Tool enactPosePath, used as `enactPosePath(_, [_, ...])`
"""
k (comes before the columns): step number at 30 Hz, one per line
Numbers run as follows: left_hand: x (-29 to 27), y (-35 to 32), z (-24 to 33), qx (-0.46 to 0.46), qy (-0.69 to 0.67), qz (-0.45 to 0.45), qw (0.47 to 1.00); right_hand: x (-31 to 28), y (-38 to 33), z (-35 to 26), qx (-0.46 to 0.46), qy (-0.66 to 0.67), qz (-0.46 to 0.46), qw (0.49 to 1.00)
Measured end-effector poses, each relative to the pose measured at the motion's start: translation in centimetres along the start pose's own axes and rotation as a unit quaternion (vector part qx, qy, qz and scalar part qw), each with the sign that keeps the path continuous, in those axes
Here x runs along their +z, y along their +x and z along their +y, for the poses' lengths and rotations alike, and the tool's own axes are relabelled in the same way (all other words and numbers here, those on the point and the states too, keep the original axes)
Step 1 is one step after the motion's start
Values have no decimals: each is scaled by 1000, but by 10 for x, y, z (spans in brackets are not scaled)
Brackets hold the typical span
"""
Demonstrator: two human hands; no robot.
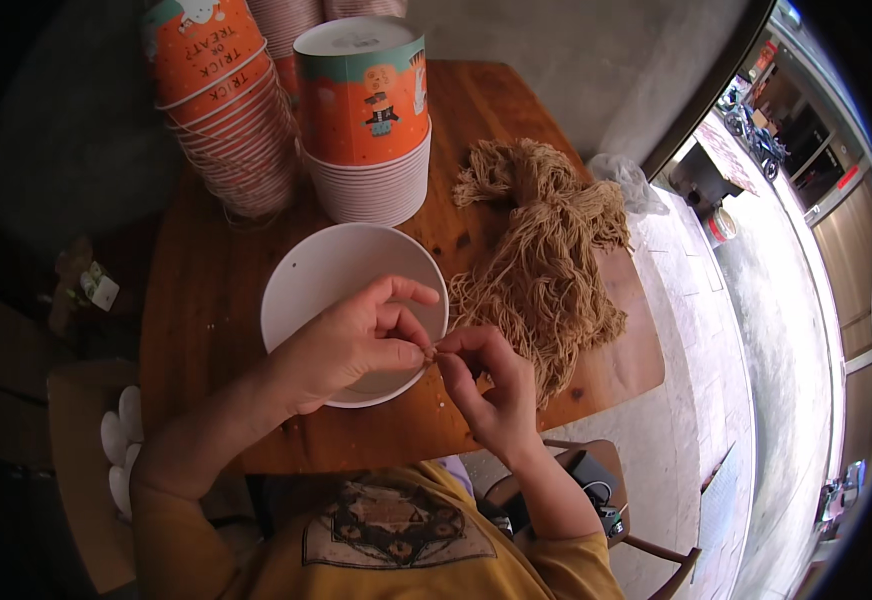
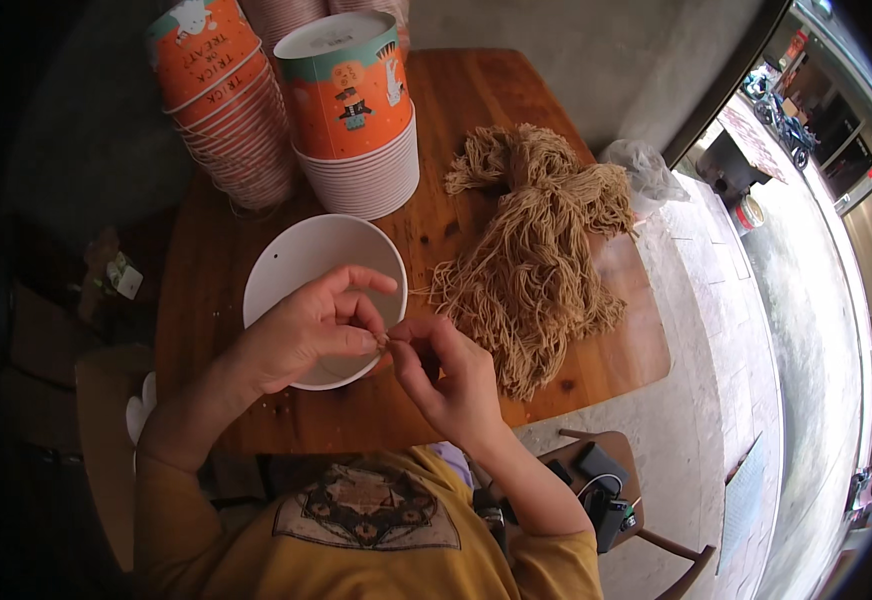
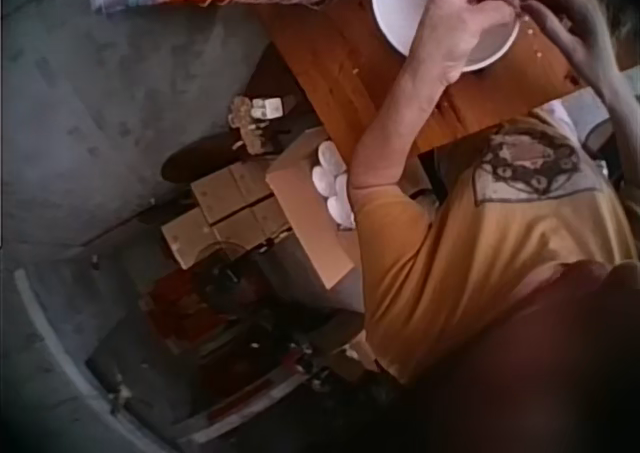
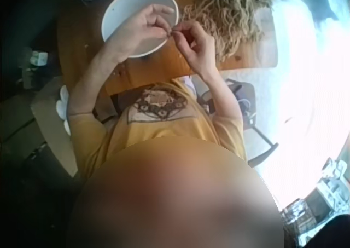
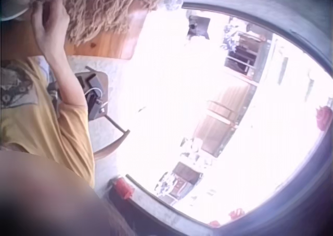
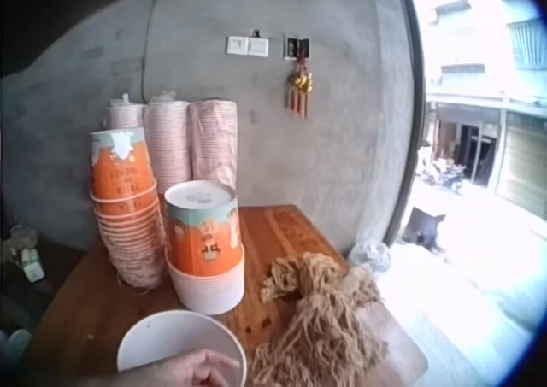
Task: Tying strings onto paper cups for packaging or decorative purposes.
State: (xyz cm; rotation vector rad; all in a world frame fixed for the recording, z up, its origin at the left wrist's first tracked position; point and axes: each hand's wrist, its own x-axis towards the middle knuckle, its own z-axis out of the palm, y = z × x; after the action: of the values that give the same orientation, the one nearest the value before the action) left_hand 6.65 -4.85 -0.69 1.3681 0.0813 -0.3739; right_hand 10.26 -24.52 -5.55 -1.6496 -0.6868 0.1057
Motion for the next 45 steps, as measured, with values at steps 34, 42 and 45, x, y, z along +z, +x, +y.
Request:
enactPosePath(34, [10, -3, -6, 78, 137, 35, 987, 1, -7, 7, -56, -15, 27, 998])
enactPosePath(42, [26, -10, -6, 173, 270, 81, 944, 1, -9, -4, -54, -69, 46, 995])
enactPosePath(45, [25, -11, -6, 176, 272, 84, 942, 5, -9, -3, -57, -82, 60, 993])
